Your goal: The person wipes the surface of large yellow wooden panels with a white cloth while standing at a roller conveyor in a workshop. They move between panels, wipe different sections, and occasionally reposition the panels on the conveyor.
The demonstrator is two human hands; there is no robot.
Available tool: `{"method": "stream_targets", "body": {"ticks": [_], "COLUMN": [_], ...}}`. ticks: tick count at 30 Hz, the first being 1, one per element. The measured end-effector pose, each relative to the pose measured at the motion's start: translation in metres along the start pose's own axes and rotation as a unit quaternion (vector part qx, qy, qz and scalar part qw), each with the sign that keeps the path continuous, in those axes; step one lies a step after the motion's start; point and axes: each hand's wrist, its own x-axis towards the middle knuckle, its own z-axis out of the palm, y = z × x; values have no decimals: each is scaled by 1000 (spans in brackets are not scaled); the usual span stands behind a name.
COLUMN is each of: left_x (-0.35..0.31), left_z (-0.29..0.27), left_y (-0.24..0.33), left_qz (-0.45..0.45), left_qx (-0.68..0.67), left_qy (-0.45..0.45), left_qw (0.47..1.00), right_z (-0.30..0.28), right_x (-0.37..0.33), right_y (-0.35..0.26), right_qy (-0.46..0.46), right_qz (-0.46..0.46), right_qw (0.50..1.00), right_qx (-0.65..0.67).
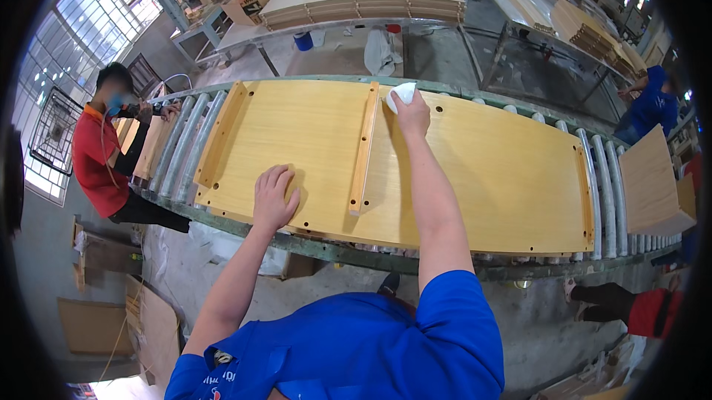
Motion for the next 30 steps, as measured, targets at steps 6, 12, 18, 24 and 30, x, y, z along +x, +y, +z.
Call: {"method": "stream_targets", "body": {"ticks": [6, 12, 18, 24, 30], "left_x": [0, -2, -4, -4, -7], "left_z": [1, 0, 2, 3, 1], "left_y": [3, 2, -3, -1, -2], "left_qz": [-3, 2, 0, 11, 8], "left_qx": [0, -1, 10, 6, -4], "left_qy": [-2, 15, 15, 32, 37], "left_qw": [1000, 1000, 1000, 999, 999], "right_z": [-12, -31, -58, -83, -100], "right_x": [-22, -66, -115, -155, -185], "right_y": [8, 7, -1, -3, -9], "right_qy": [-18, -63, -120, -173, -206], "right_qz": [-16, -19, -5, 3, 9], "right_qw": [998, 995, 990, 979, 975], "right_qx": [55, 80, 80, 105, 81]}}
